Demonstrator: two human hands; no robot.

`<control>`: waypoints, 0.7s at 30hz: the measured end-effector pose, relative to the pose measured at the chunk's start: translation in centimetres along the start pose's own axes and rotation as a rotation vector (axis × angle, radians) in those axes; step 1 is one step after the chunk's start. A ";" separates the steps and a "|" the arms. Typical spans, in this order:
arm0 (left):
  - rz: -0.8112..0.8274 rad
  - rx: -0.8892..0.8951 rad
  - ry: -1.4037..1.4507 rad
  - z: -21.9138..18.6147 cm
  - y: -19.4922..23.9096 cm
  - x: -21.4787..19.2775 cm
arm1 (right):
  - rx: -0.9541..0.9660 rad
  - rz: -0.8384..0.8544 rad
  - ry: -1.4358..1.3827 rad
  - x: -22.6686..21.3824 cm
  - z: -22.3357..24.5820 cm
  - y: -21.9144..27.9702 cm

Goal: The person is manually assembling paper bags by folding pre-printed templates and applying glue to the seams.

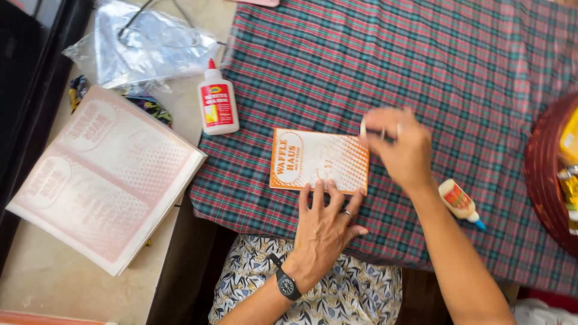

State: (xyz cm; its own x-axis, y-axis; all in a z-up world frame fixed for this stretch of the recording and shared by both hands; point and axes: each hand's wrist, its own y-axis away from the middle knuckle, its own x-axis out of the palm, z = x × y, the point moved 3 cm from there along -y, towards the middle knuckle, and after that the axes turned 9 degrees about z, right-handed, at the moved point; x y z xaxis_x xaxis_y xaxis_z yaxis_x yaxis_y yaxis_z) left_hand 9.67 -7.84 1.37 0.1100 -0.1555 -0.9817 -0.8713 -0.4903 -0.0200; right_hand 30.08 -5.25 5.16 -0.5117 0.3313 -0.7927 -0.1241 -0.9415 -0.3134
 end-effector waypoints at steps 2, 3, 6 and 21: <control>0.013 -0.021 0.034 0.2 -0.2 0.2 | -0.083 0.061 -0.067 0.3 2.1 1.2; -0.009 -0.025 0.034 0.1 -0.2 0.6 | -0.083 0.124 -0.135 1.1 2.1 1.7; -0.022 -0.031 0.028 0.1 -0.1 1.2 | -0.133 0.219 -0.204 2.8 1.3 0.0; -0.032 0.000 0.038 0.3 0.2 0.8 | -0.387 0.269 -0.317 10.2 4.9 -9.6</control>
State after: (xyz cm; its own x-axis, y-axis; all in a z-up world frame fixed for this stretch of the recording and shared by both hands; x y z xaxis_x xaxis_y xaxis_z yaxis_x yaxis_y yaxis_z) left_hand 9.49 -7.80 0.55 0.1560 -0.1721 -0.9726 -0.8672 -0.4952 -0.0515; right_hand 21.88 6.87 2.63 -0.7195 -0.0083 -0.6944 0.3362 -0.8791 -0.3378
